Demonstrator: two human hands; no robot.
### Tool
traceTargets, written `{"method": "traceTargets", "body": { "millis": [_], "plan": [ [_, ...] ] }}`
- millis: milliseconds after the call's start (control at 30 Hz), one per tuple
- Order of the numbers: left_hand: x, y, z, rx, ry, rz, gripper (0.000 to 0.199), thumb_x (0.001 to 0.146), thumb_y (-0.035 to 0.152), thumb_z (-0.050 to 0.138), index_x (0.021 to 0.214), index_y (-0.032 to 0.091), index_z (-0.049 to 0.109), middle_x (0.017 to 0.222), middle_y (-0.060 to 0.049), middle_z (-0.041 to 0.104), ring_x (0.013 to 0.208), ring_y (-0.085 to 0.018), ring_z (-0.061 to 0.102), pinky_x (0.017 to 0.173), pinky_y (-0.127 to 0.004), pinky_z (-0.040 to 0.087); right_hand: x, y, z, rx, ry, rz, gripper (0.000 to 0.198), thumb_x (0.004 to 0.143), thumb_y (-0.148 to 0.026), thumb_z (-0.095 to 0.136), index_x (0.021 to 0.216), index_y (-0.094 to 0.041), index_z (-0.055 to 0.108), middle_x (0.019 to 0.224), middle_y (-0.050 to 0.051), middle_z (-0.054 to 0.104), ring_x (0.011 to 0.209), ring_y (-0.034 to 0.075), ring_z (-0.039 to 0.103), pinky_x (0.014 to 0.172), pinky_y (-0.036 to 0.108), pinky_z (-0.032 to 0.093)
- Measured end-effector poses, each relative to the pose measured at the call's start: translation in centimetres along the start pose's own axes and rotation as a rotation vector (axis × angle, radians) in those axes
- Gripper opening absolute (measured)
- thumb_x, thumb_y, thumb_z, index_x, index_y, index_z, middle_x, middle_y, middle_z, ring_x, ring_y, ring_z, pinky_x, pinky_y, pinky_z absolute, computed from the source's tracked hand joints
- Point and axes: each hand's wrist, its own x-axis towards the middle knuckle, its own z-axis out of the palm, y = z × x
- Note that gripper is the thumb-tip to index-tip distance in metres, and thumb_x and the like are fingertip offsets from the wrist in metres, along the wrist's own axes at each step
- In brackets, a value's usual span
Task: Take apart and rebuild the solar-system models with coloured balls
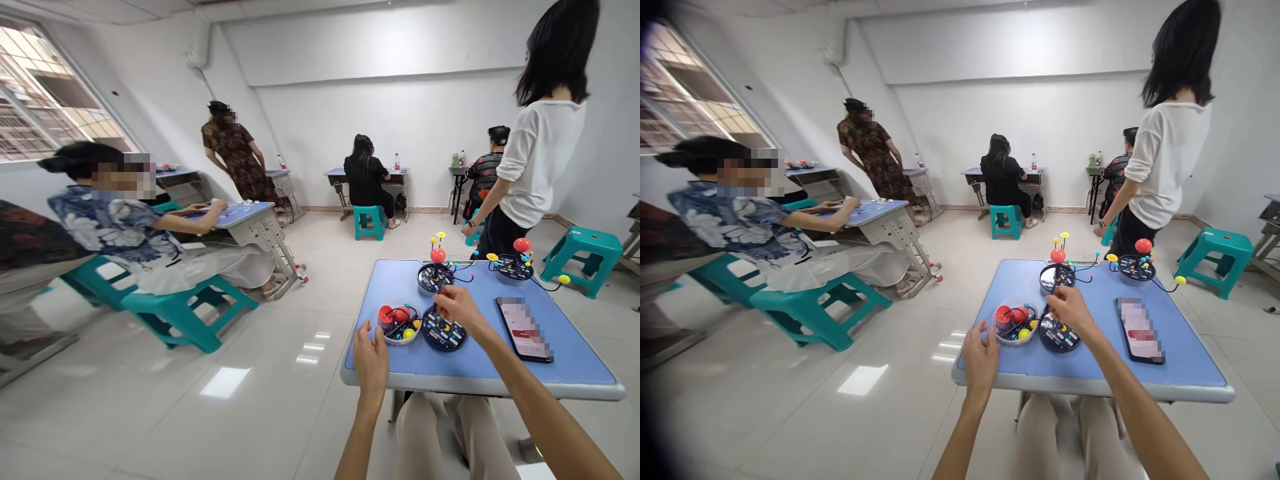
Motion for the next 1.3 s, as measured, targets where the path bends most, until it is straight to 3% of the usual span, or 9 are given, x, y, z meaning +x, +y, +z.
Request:
{"method": "traceTargets", "body": {
  "millis": [67, 133, 233, 300, 467, 667, 900, 1067, 1300],
  "plan": [
    [-1.9, 0.7, -0.5, -0.003, 0.036, 0.067, 0.035, 0.094, 0.043, 0.045, 0.107, 0.017, 0.063, 0.095, -0.009, 0.066, 0.064, -0.016, 0.060, 0.065, -0.032, 0.053, -0.3, 2.5, -1.3, 0.268, 0.024, 0.073, 0.019, 0.081, -0.030, 0.049, 0.068, -0.018, 0.055, 0.055, 0.000, 0.063, 0.043, 0.012, 0.054, 0.044, 0.022, 0.041],
    [-4.3, 1.4, -0.2, -0.006, 0.000, 0.207, 0.030, 0.096, 0.039, 0.045, 0.101, 0.017, 0.065, 0.089, -0.007, 0.067, 0.065, -0.016, 0.061, 0.065, -0.031, 0.053, -0.8, 4.6, -1.5, 0.395, 0.037, 0.081, 0.018, 0.077, -0.034, 0.056, 0.068, -0.019, 0.055, 0.054, -0.001, 0.063, 0.043, 0.013, 0.055, 0.046, 0.024, 0.044],
    [-7.3, 2.6, 1.8, 0.048, -0.084, 0.455, 0.029, 0.094, 0.037, 0.050, 0.109, 0.016, 0.064, 0.100, -0.011, 0.070, 0.097, -0.024, 0.064, 0.085, -0.040, 0.054, -1.3, 6.4, -0.4, 0.391, 0.032, 0.033, 0.019, 0.076, -0.037, 0.058, 0.074, -0.018, 0.059, 0.060, 0.001, 0.067, 0.049, 0.016, 0.060, 0.052, 0.026, 0.048],
    [-8.5, 3.2, 3.4, 0.103, -0.116, 0.526, 0.039, 0.093, 0.040, 0.053, 0.120, 0.012, 0.059, 0.112, -0.015, 0.067, 0.111, -0.028, 0.059, 0.093, -0.046, 0.051, -1.6, 6.7, 0.5, 0.335, 0.029, 0.020, 0.019, 0.076, -0.037, 0.057, 0.077, -0.018, 0.060, 0.063, 0.003, 0.068, 0.054, 0.018, 0.063, 0.053, 0.027, 0.049],
    [-8.9, 3.9, 5.8, 0.227, -0.158, 0.471, 0.050, 0.090, 0.042, 0.056, 0.128, 0.010, 0.053, 0.122, -0.019, 0.062, 0.116, -0.033, 0.056, 0.095, -0.054, 0.049, -2.0, 6.4, 0.8, 0.150, 0.014, 0.008, 0.015, 0.078, -0.031, 0.052, 0.079, -0.018, 0.060, 0.067, 0.004, 0.070, 0.061, 0.019, 0.065, 0.057, 0.027, 0.050],
    [-8.8, 3.9, 5.9, 0.248, -0.173, 0.444, 0.046, 0.090, 0.037, 0.056, 0.129, 0.013, 0.052, 0.124, -0.018, 0.061, 0.118, -0.034, 0.054, 0.096, -0.055, 0.048, -1.7, 6.6, 0.6, 0.134, 0.005, 0.011, 0.018, 0.082, -0.034, 0.051, 0.082, -0.018, 0.061, 0.069, 0.006, 0.071, 0.066, 0.020, 0.066, 0.061, 0.029, 0.051],
    [-8.8, 4.2, 6.4, 0.253, -0.172, 0.440, 0.047, 0.088, 0.034, 0.060, 0.128, 0.010, 0.052, 0.128, -0.021, 0.058, 0.120, -0.034, 0.052, 0.098, -0.054, 0.047, -1.2, 6.0, 0.5, 0.009, -0.019, -0.054, 0.018, 0.081, -0.030, 0.049, 0.076, -0.017, 0.062, 0.066, 0.004, 0.069, 0.059, 0.017, 0.061, 0.056, 0.025, 0.044],
    [-8.9, 4.6, 7.0, 0.261, -0.152, 0.427, 0.046, 0.088, 0.030, 0.058, 0.129, 0.010, 0.051, 0.126, -0.021, 0.059, 0.121, -0.035, 0.051, 0.097, -0.056, 0.046, -0.6, 5.4, -0.2, -0.082, -0.128, -0.061, 0.018, 0.073, -0.020, 0.050, 0.073, -0.016, 0.067, 0.060, 0.001, 0.066, 0.056, 0.014, 0.058, 0.054, 0.022, 0.038],
    [-8.9, 4.6, 7.1, 0.256, -0.213, 0.422, 0.049, 0.088, 0.028, 0.057, 0.132, 0.008, 0.050, 0.131, -0.023, 0.057, 0.125, -0.037, 0.049, 0.099, -0.058, 0.044, 0.2, 5.7, -0.2, -0.203, -0.149, -0.057, 0.020, 0.069, -0.015, 0.051, 0.050, -0.015, 0.057, 0.049, 0.000, 0.058, 0.048, 0.010, 0.043, 0.047, 0.022, 0.027]
  ]
}}
